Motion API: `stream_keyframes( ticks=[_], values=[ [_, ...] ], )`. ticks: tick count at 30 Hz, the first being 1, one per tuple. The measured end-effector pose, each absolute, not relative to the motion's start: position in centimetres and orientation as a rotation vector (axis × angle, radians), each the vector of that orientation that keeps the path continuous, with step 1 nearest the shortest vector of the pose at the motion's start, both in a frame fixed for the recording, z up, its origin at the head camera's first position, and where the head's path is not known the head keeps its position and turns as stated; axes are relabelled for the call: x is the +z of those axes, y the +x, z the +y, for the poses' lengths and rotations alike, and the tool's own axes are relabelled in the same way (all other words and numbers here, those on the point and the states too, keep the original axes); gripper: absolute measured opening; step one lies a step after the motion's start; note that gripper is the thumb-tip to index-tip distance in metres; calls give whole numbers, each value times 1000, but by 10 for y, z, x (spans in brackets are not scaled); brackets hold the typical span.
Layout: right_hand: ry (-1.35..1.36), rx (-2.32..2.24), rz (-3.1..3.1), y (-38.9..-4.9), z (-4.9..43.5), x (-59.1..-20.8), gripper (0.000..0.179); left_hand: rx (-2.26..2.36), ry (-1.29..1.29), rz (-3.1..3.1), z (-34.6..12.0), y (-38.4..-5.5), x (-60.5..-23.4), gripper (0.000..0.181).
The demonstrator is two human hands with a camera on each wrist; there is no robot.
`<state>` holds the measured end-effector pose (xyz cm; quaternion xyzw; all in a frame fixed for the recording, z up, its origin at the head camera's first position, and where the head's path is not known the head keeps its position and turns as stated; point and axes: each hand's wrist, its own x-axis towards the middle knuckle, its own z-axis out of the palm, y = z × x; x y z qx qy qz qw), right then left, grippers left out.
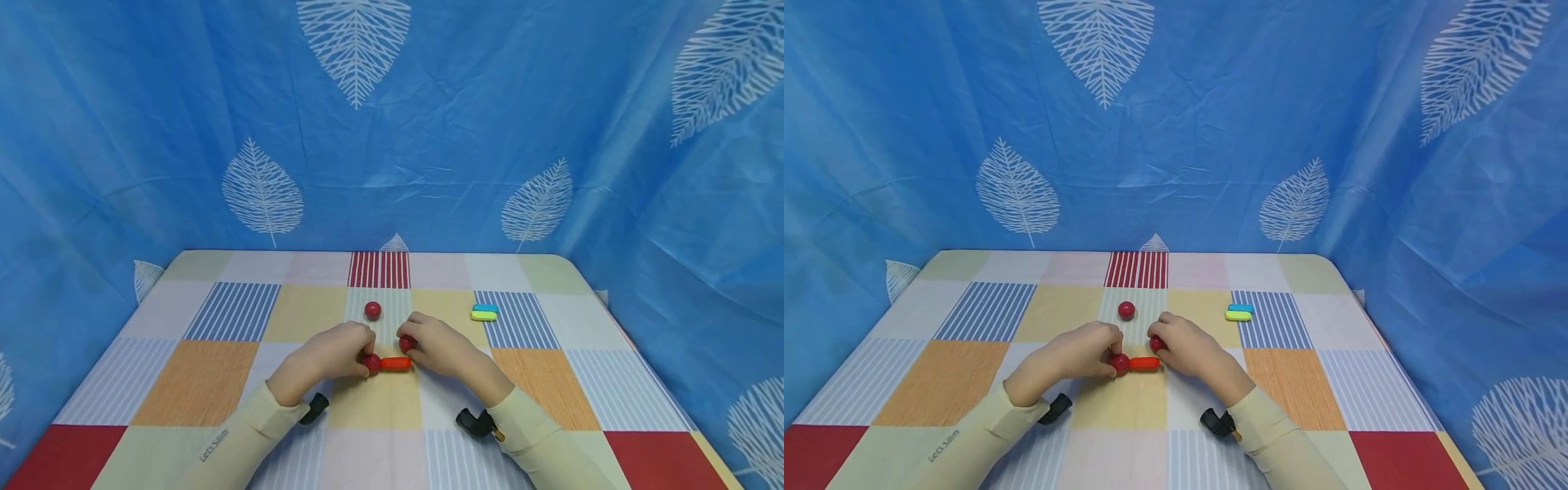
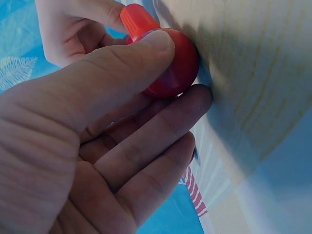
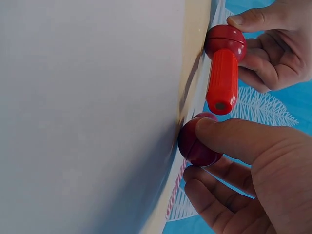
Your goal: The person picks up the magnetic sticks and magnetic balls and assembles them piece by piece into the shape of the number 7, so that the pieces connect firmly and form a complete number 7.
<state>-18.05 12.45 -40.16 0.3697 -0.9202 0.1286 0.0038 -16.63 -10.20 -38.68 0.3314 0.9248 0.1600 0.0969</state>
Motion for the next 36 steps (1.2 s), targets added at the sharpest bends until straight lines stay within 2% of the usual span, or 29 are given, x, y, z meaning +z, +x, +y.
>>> stream_keyframes(
  ticks=[36],
  values=[
    [1154,404,-2898,-159,153,-401,26,497,973,2729,-102,-167,-388,26]
  ],
)
